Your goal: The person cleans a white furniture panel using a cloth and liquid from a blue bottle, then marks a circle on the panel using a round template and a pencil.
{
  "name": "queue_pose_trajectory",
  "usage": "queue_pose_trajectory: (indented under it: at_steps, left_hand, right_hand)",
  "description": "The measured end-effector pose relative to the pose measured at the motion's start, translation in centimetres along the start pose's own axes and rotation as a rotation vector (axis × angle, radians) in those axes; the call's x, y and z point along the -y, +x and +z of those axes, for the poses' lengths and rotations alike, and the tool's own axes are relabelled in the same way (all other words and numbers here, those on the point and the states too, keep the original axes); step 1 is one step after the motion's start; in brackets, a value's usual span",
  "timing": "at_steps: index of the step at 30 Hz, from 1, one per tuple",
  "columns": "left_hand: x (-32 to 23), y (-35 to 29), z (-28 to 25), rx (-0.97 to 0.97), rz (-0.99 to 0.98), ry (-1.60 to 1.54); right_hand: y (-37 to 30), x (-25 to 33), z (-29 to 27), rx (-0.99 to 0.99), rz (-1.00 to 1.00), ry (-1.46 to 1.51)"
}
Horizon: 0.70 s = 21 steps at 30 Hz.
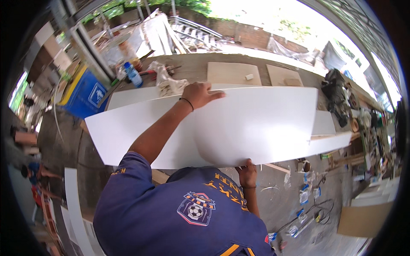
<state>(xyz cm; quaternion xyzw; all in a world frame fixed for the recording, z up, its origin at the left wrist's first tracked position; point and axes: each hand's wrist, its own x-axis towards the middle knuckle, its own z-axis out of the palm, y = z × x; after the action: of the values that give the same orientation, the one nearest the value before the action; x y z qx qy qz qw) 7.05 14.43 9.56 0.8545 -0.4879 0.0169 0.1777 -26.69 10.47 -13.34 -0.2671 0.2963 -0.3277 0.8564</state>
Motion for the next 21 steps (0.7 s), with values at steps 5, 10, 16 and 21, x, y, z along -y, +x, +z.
queue_pose_trajectory:
  at_steps: [5,10,16,21]
  left_hand:
    - [-3.5,-8.5,-3.7,-0.213,0.065,-0.122]
    - [-6.9,-13.2,-4.9,-0.392,0.099,-0.221]
    - [-7.0,-13.3,-4.6,-0.593,0.12,-0.407]
    - [-1.7,-12.3,-1.7,-0.704,0.105,-0.614]
  right_hand:
    - [-3.9,2.6,-1.7,0.21,-0.096,-0.022]
    - [-7.4,8.1,-1.9,0.133,-0.205,-0.194]
    - [-10.6,14.7,0.2,0.025,-0.453,-0.449]
    - [-11.7,17.8,8.0,0.134,-0.722,-0.709]
